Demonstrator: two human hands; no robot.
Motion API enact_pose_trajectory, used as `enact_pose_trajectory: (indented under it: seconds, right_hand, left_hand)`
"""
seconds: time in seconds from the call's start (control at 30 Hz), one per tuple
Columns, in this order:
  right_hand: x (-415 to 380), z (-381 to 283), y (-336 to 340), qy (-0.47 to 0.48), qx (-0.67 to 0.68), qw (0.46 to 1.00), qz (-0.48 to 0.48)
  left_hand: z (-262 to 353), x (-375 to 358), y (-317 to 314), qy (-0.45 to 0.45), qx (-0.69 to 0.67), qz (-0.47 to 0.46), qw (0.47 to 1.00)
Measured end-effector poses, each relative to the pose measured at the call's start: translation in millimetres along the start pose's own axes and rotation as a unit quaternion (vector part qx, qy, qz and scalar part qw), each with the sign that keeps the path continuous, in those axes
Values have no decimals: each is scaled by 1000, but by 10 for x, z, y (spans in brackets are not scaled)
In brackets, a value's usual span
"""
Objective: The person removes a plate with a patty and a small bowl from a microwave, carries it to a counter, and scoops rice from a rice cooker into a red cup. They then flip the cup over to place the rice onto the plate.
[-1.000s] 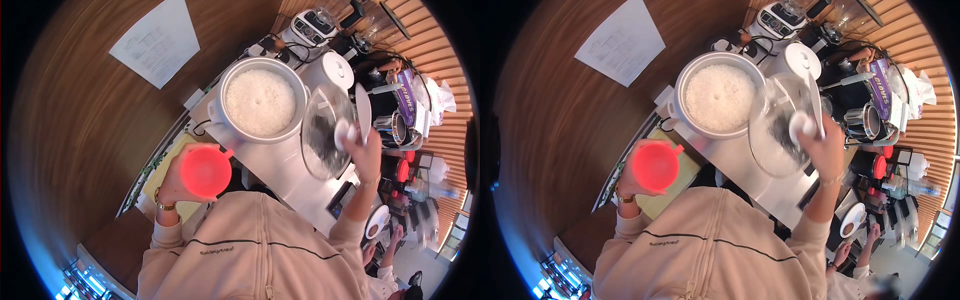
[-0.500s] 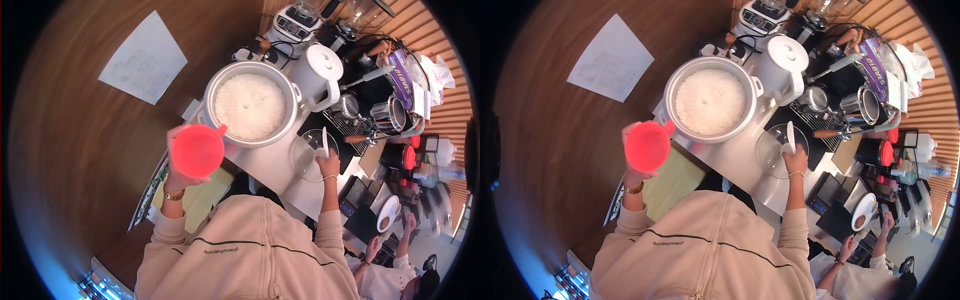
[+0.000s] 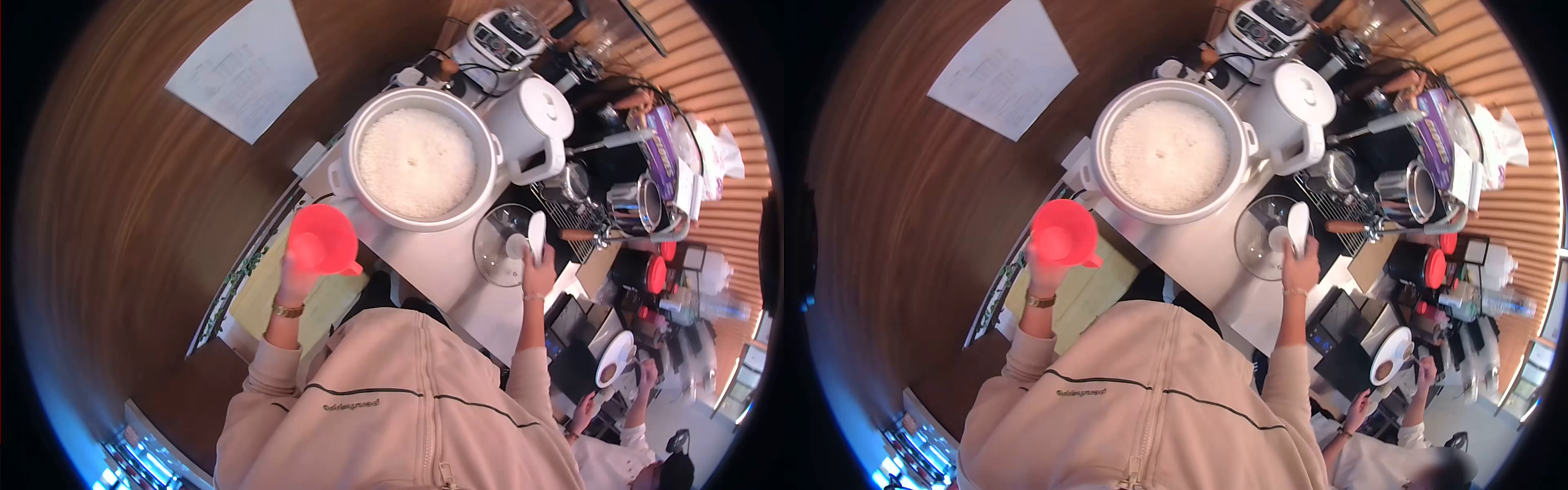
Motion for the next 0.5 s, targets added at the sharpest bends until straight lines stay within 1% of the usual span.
enact_pose_trajectory:
  seconds: [0.03,0.07,0.1,0.17,0.23,0.27,0.3,0.37,0.47,0.5]
  right_hand:
    - [-90,-68,130,1,46,999,28]
    - [-153,-31,221,-2,98,995,21]
    - [-218,-146,293,6,153,988,-5]
    - [-280,-689,373,44,263,964,-26]
    - [-307,-1560,363,107,182,972,-105]
    - [-316,-1941,300,185,92,970,-132]
    - [-328,-2272,193,260,0,953,-158]
    - [-376,-2821,-94,370,-91,903,-199]
    - [-390,-3225,-525,368,-235,861,-261]
    - [-415,-3322,-622,397,-255,842,-262]
  left_hand:
    - [11,40,-143,-4,5,22,1000]
    - [5,84,-248,-8,9,44,999]
    - [0,106,-313,-21,16,42,999]
    - [-22,140,-403,-41,35,31,998]
    - [-94,173,-409,-24,7,46,999]
    - [-129,211,-423,-15,-8,50,999]
    - [-95,259,-463,-22,8,55,998]
    - [60,320,-564,-37,39,66,996]
    - [80,332,-593,-20,-23,82,996]
    - [86,336,-598,-25,-19,79,996]
Point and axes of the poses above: each hand's wrist, its own x-axis towards the middle knuckle, its own y-axis out of the back of the hand, z = x × y, the point moved 7 cm from there along x, towards the middle knuckle, and after that the axes turned 14 degrees about x, right-handed, at the moved point
